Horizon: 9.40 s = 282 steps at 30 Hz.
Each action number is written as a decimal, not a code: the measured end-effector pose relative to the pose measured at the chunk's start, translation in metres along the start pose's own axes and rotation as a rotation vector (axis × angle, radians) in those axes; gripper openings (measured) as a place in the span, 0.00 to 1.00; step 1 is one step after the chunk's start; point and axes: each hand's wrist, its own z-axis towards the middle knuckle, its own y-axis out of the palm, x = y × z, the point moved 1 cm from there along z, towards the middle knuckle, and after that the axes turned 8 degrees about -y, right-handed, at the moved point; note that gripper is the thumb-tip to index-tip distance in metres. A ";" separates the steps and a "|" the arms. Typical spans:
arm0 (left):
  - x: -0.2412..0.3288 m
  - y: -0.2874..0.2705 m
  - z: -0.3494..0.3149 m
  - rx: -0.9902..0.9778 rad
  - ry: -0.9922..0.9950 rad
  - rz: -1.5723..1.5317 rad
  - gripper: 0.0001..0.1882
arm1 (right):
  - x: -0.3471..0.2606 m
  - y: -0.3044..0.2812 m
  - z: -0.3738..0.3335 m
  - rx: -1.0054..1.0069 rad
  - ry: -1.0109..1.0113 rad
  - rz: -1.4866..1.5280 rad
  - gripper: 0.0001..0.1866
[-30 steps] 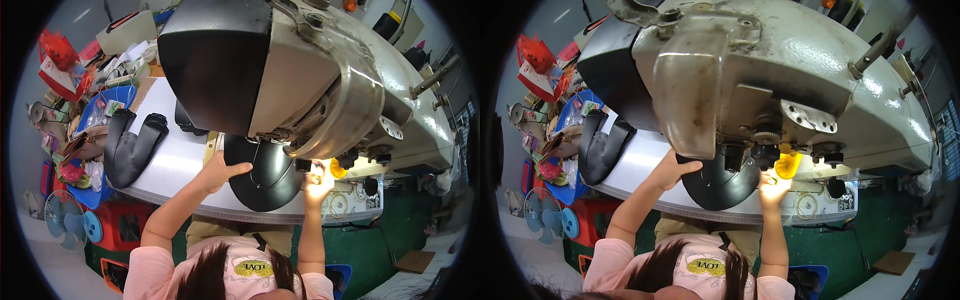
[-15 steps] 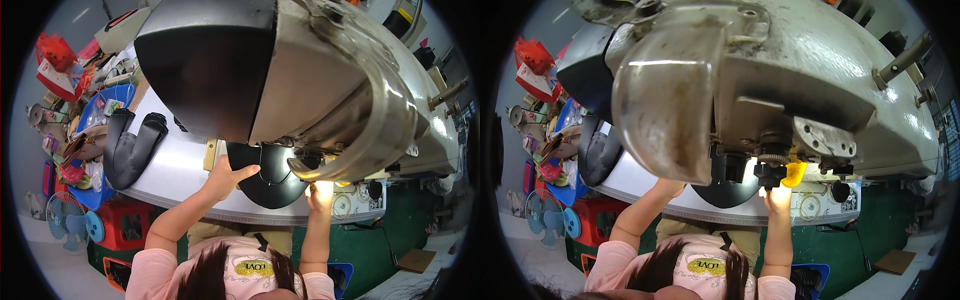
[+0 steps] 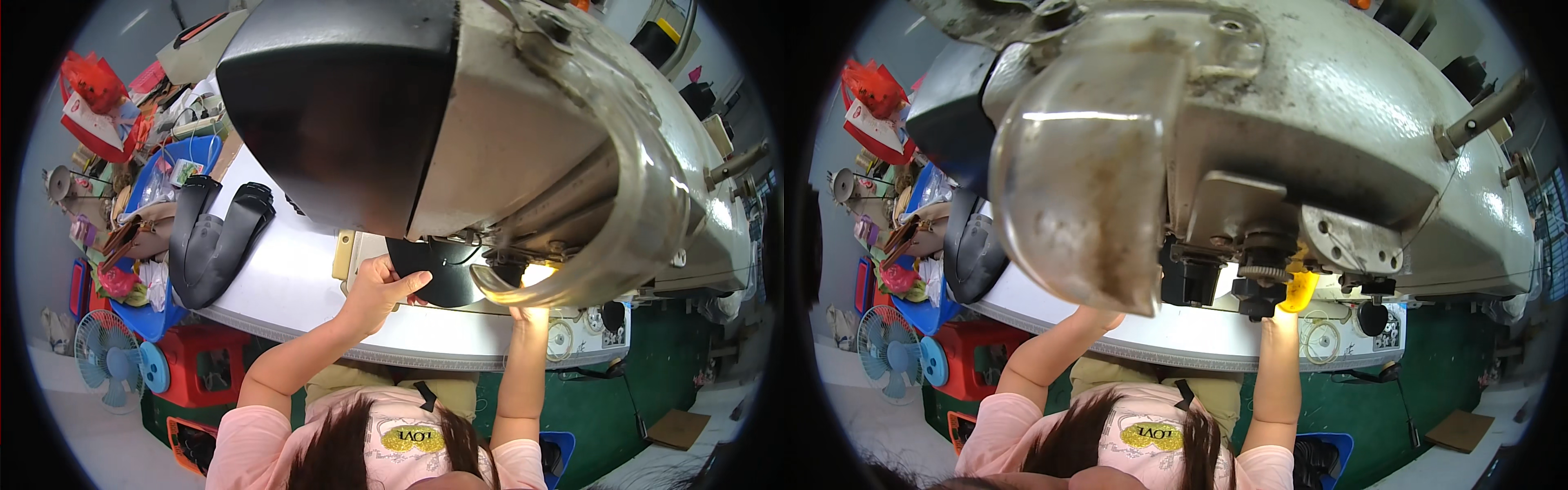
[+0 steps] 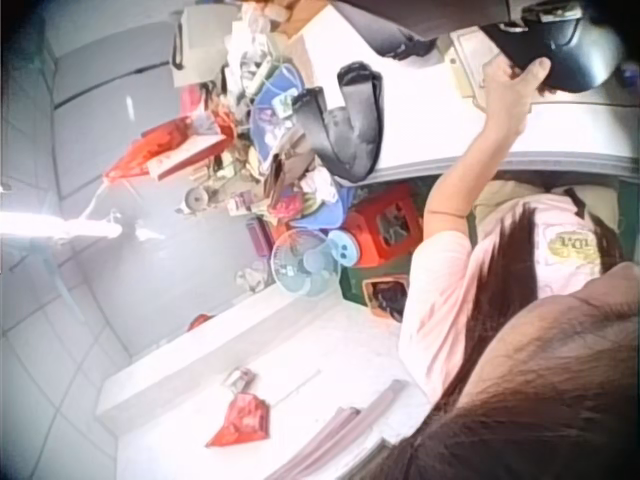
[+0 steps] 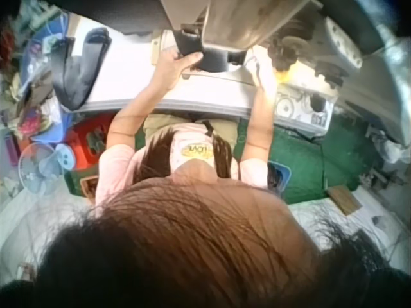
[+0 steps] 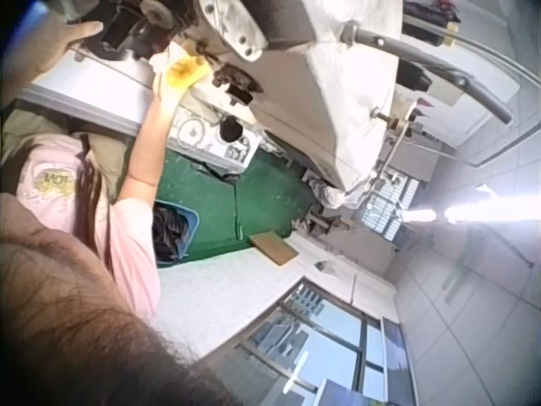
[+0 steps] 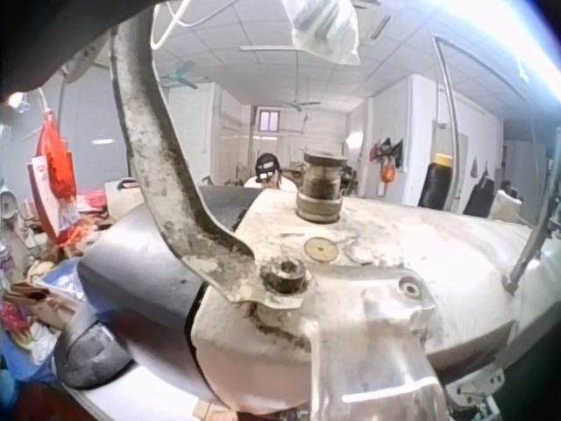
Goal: The person operates an industrial sewing machine to stitch black, curved plastic or leather-like parts. They repeatedly feed the parts under the needle, guide them through the machine, and trim the excess thread with scissors. The finished parts are stacked on the table to the left.
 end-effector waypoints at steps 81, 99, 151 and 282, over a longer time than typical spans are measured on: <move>-0.019 -0.028 -0.007 0.117 0.047 0.435 0.25 | -0.008 -0.017 0.019 0.008 -0.166 -0.204 0.22; 0.042 -0.026 0.049 -0.084 0.036 0.440 0.23 | -0.016 -0.016 0.056 -0.052 -0.179 -0.031 0.13; 0.105 -0.125 0.173 0.440 0.845 2.133 0.21 | 0.085 0.005 -0.072 -0.264 -0.179 -1.272 0.03; 0.007 -0.010 -0.013 0.004 0.044 0.250 0.09 | -0.008 0.020 -0.028 0.197 -0.290 -1.041 0.07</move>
